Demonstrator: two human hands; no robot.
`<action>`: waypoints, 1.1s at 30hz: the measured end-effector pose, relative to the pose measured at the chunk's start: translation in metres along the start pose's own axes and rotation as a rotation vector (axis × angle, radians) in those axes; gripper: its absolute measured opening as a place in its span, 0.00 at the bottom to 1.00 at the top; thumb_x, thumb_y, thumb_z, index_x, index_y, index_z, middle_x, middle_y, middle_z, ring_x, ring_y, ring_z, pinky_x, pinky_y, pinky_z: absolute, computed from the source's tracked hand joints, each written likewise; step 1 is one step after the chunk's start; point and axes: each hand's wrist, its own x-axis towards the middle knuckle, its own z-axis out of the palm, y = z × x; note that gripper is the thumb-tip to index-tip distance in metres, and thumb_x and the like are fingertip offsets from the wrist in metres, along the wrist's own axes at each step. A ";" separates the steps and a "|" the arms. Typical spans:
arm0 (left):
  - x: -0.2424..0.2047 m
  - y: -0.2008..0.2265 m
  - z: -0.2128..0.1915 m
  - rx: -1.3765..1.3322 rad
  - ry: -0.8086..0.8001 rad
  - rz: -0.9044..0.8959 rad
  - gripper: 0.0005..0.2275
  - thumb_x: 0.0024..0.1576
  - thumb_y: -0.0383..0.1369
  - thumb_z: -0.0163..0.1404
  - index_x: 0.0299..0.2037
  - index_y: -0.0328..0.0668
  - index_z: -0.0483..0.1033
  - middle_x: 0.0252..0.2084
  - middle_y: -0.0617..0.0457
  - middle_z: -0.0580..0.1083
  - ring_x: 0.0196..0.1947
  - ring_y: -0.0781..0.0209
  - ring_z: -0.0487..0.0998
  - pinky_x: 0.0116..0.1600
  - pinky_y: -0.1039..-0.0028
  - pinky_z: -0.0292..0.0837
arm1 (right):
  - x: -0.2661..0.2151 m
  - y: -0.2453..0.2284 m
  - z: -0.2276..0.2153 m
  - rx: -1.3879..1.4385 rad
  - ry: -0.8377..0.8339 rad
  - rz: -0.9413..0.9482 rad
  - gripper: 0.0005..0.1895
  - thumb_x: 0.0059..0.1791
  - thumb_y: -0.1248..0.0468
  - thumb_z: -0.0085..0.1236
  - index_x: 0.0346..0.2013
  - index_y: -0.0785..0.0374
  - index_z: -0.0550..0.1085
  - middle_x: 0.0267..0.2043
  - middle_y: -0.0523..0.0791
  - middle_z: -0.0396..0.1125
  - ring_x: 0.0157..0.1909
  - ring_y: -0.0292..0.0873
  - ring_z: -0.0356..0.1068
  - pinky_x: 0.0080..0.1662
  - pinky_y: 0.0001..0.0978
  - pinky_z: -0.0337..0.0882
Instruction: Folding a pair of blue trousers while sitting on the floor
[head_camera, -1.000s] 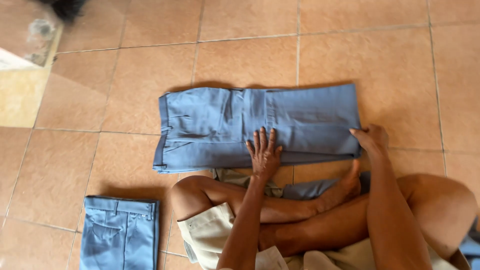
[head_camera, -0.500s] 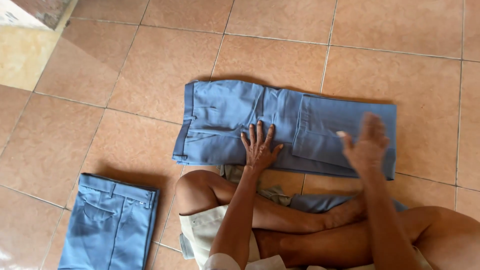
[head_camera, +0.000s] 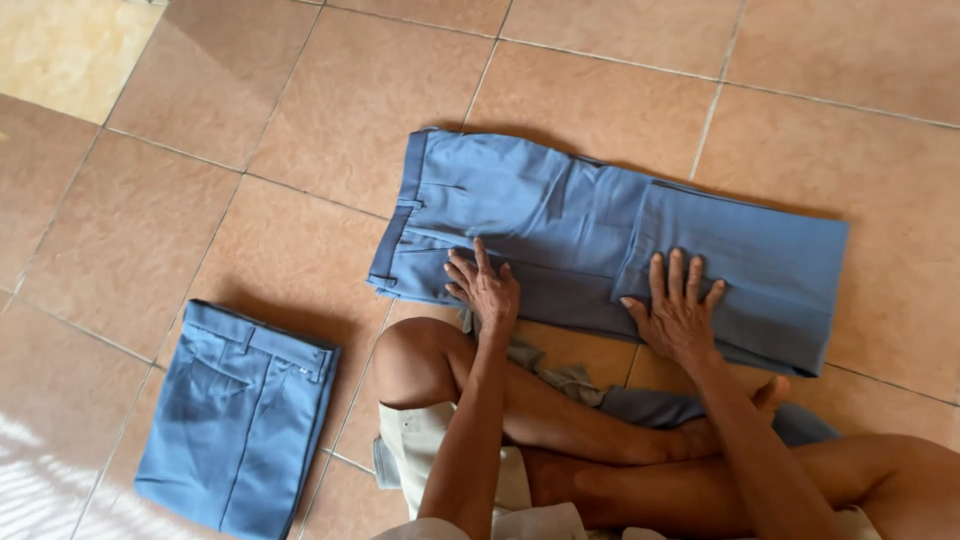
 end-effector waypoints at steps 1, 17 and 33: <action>0.000 0.000 0.004 0.076 0.035 0.030 0.31 0.60 0.37 0.52 0.74 0.50 0.57 0.76 0.29 0.49 0.76 0.26 0.43 0.73 0.34 0.35 | 0.000 0.001 0.001 0.028 -0.023 0.007 0.44 0.53 0.37 0.41 0.75 0.63 0.61 0.75 0.60 0.54 0.75 0.70 0.51 0.61 0.85 0.53; -0.084 0.057 0.153 0.046 -0.342 0.047 0.10 0.55 0.45 0.55 0.36 0.57 0.69 0.37 0.56 0.76 0.41 0.42 0.81 0.52 0.49 0.68 | -0.018 0.137 -0.035 0.322 -0.186 0.753 0.43 0.56 0.34 0.41 0.79 0.54 0.52 0.76 0.61 0.48 0.74 0.71 0.48 0.63 0.77 0.55; 0.069 -0.148 0.076 -0.001 0.571 -0.202 0.40 0.67 0.43 0.47 0.73 0.14 0.36 0.70 0.07 0.42 0.74 0.24 0.44 0.77 0.46 0.27 | 0.033 -0.037 0.069 -0.116 0.104 0.100 0.41 0.50 0.37 0.46 0.73 0.53 0.65 0.74 0.52 0.61 0.74 0.61 0.59 0.58 0.81 0.60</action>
